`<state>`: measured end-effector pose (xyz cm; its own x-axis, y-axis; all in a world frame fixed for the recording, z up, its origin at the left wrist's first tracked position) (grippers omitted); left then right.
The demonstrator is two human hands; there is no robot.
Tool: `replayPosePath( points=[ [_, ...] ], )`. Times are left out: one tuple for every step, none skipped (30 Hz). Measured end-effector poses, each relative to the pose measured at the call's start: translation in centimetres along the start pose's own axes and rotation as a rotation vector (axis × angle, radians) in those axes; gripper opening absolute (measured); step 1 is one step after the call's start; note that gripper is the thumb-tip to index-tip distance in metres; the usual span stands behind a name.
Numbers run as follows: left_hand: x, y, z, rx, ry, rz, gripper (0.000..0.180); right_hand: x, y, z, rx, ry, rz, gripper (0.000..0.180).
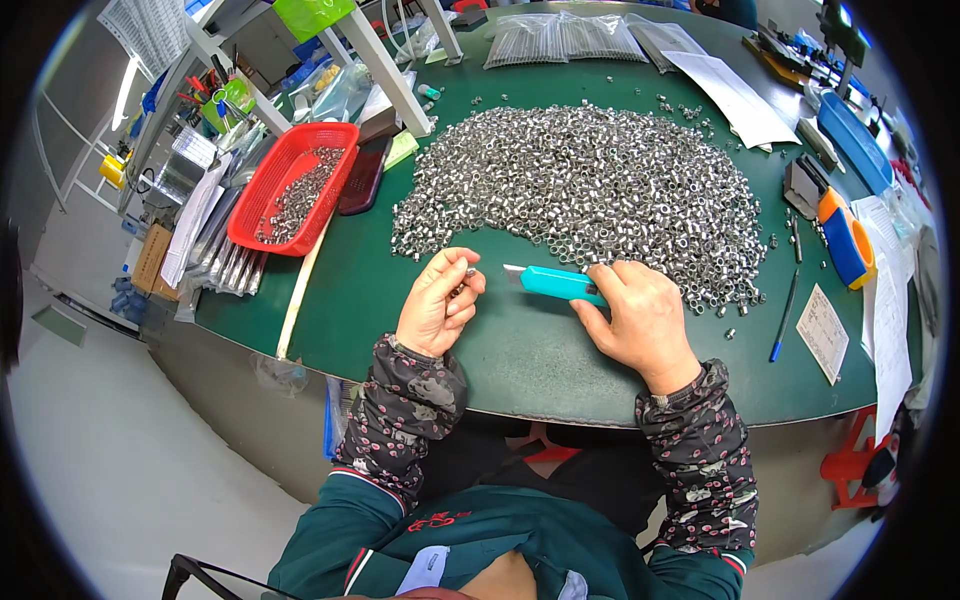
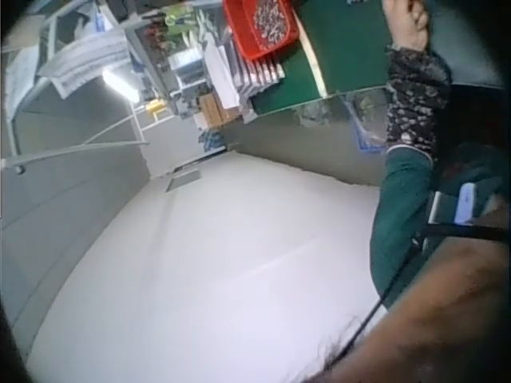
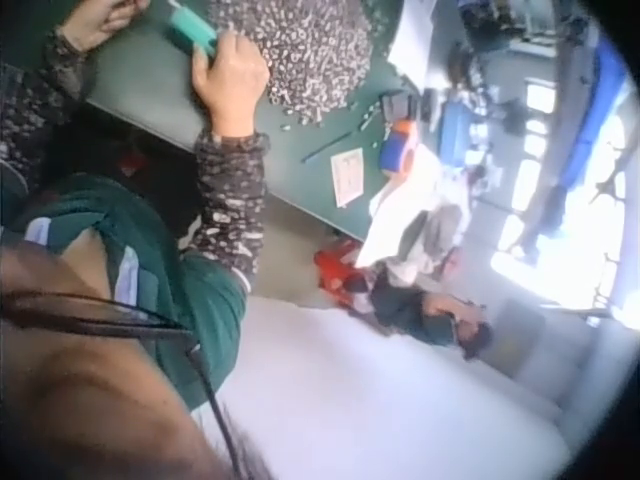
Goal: Picking up small metal components from a pile, inspecting or deburring them with a small utility knife, and placing them into a red container.
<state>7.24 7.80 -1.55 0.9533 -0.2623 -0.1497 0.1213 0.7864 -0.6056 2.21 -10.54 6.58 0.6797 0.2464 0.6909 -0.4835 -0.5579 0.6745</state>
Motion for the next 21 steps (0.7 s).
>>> replayPosePath(
  points=[
    [0.0,0.0,0.0,0.000,0.000,0.000,0.011,0.0,0.0,0.0,0.000,0.000,0.000,0.023],
    [0.0,0.0,0.0,0.032,-0.006,-0.007,0.012,0.0,0.0,0.0,0.002,0.000,-0.002,0.023],
    [0.0,0.0,0.0,0.065,-0.013,-0.014,0.013,0.0,0.0,-0.1,0.003,0.001,-0.004,0.023],
    [-0.1,-0.1,0.0,0.065,-0.013,-0.014,0.013,0.0,0.1,-0.1,0.003,0.001,-0.004,0.023],
    [-0.1,-0.1,0.0,0.076,-0.015,0.005,0.014,0.0,0.0,0.0,0.017,-0.007,-0.019,0.023],
    [-0.1,0.0,0.0,0.087,-0.017,0.023,0.015,0.0,-0.1,0.0,0.031,-0.015,-0.034,0.023],
    [-0.1,0.0,-0.1,0.087,-0.017,0.023,0.015,0.0,-0.2,0.0,0.030,-0.016,-0.034,0.023],
    [0.0,0.0,-0.2,0.087,-0.013,0.019,0.016,0.1,-0.1,0.0,0.086,-0.024,-0.024,0.023],
    [0.0,0.1,-0.2,0.087,-0.010,0.016,0.016,0.1,-0.1,-0.1,0.144,-0.033,-0.014,0.022],
    [0.0,0.2,-0.3,0.087,-0.010,0.017,0.016,0.2,-0.2,-0.1,0.144,-0.033,-0.015,0.022],
    [0.1,0.3,-0.4,0.067,-0.004,0.006,0.015,0.1,-0.5,-0.2,0.158,-0.039,-0.051,0.021],
    [0.1,0.2,-0.5,0.046,0.004,-0.007,0.014,0.1,-0.8,-0.2,0.170,-0.045,-0.088,0.020],
    [0.1,0.1,-0.5,0.046,0.005,-0.007,0.014,0.1,-0.8,-0.3,0.169,-0.046,-0.088,0.020],
    [0.0,-0.1,-0.5,0.048,0.006,-0.011,0.013,0.1,-1.0,-0.4,0.172,-0.046,-0.119,0.019],
    [0.0,-0.3,-0.5,0.049,0.008,-0.016,0.012,0.0,-1.3,-0.5,0.174,-0.047,-0.150,0.019],
    [0.0,-0.4,-0.5,0.049,0.010,-0.017,0.012,0.0,-1.3,-0.5,0.173,-0.049,-0.150,0.019],
    [0.1,-0.6,-0.5,0.043,0.013,-0.031,0.011,0.0,-1.4,-0.6,0.188,-0.053,-0.153,0.018],
    [0.0,-0.8,-0.5,0.037,0.014,-0.044,0.010,0.0,-1.4,-0.7,0.205,-0.055,-0.156,0.018],
    [0.0,-0.8,-0.5,0.037,0.014,-0.045,0.010,0.0,-1.4,-0.7,0.205,-0.055,-0.155,0.018],
    [0.0,-0.8,-0.5,0.034,0.015,-0.044,0.010,-0.1,-1.6,-0.7,0.203,-0.062,-0.173,0.018],
    [0.0,-0.7,-0.6,0.029,0.017,-0.041,0.010,-0.2,-1.9,-0.6,0.201,-0.070,-0.193,0.018]
  ],
)
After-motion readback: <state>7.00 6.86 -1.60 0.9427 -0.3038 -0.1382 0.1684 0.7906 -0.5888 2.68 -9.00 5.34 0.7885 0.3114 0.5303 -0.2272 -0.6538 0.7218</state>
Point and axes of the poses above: each hand's wrist, its own x-axis towards the middle knuckle, its own y-axis out of the back of the hand, z = x × y, the point moved 9 cm from there along x, towards the middle knuckle, and after that the axes turned 5 degrees about z, right-handed, at the moved point
